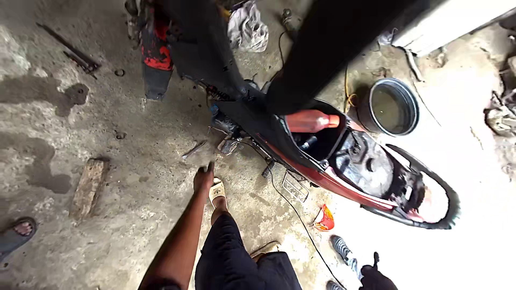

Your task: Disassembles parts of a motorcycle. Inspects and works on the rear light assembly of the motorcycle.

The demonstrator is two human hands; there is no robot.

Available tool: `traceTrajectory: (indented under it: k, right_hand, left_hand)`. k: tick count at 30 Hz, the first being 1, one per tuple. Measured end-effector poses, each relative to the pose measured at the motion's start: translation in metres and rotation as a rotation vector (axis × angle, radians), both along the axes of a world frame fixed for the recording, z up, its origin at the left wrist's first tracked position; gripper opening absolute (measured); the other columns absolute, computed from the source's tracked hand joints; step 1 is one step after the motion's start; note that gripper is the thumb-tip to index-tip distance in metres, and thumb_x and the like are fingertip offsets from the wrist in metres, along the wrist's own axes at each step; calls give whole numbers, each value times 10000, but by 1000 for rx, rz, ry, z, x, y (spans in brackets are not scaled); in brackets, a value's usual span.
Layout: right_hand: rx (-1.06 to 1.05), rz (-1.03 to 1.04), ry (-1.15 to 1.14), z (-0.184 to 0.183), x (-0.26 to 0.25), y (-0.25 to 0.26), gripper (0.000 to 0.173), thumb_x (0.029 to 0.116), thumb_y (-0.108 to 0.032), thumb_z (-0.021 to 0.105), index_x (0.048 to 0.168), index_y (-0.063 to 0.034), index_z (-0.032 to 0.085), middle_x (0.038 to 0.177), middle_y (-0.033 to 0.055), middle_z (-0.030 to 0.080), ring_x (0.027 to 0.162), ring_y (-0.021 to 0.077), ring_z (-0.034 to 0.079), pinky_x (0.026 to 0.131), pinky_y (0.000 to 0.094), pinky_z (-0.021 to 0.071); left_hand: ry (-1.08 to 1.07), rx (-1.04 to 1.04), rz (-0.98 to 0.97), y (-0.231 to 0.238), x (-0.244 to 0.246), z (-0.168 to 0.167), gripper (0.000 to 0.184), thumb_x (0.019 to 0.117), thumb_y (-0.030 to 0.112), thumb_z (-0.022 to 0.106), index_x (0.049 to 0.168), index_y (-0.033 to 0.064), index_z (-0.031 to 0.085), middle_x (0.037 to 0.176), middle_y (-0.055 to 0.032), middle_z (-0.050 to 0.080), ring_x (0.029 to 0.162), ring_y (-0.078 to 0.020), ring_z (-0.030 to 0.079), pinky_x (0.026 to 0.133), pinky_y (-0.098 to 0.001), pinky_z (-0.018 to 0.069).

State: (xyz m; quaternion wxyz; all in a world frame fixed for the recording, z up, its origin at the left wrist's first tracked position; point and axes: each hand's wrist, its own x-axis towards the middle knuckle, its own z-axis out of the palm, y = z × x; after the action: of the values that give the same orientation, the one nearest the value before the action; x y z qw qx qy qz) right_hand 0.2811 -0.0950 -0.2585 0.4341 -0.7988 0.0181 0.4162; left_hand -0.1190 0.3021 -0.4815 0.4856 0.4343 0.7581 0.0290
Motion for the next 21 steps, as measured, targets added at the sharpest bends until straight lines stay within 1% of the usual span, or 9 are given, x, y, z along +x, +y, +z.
traceTrajectory:
  k: [2,4,5,6,7,8,11,15,21]
  right_hand:
    - [72,-162,-28,7,28,-44,208,1067,-312,444,1020,-174,592,712,-86,552,574,55,540,546,274,506]
    - [259,-422,-25,15,53,-93,207,1076,-297,453,1061,-161,609,772,-72,587,640,67,576,630,300,543]
    - [358,-565,-14,21,65,-117,205,1080,-280,454,1086,-153,615,797,-55,613,671,88,605,680,336,571]
    - [445,-670,-11,28,80,-135,196,1090,-266,438,1123,-153,594,819,-44,614,697,105,617,722,364,583]
    - [500,-763,-15,36,91,-154,184,1098,-253,438,1166,-145,571,839,-29,610,716,122,625,747,385,591]
    - [535,-833,-27,41,105,-167,174,1098,-242,448,1191,-139,552,853,-15,616,727,136,636,756,396,598]
    - [583,-895,-76,41,143,-194,204,1104,-239,450,1236,-100,520,931,48,661,773,188,690,765,418,622]
    - [586,-928,-100,15,184,-197,223,1096,-289,499,1210,-98,503,931,86,672,745,213,706,710,415,631]
    - [717,-958,1,-34,236,-176,217,1052,-72,547,1260,-53,489,980,131,671,821,250,723,798,451,638]
  left_hand:
    - [-19,-14,-31,-91,27,25,583,1054,503,495,1244,-19,673,1270,-265,650,1230,-410,603,1056,-621,452]
    - [-115,28,29,-164,67,69,416,1059,312,558,1184,-67,674,1142,-246,668,1045,-338,639,941,-539,510]
    - [-168,32,67,-194,89,92,342,1057,253,552,1140,-61,660,981,-185,641,827,-247,599,761,-439,522]
    - [-233,16,111,-218,115,111,253,1053,235,540,1069,0,633,800,-68,561,607,-129,514,555,-301,476]
    - [-324,-42,180,-241,135,131,182,1049,213,542,1032,45,612,705,-3,514,504,-78,462,461,-239,433]
    - [-410,-107,239,-257,157,148,132,1036,187,552,1012,72,611,664,22,512,465,-61,456,426,-213,424]
    - [-519,-232,201,-278,218,192,126,1026,175,554,1018,84,641,691,21,562,486,-70,503,454,-214,465]
    - [-538,-189,-86,-262,300,248,242,1079,215,457,1159,92,650,764,9,609,526,-76,538,471,-219,477]
    - [-561,82,-595,-221,447,295,256,1077,135,423,1210,60,629,790,10,614,574,-64,551,490,-197,479]
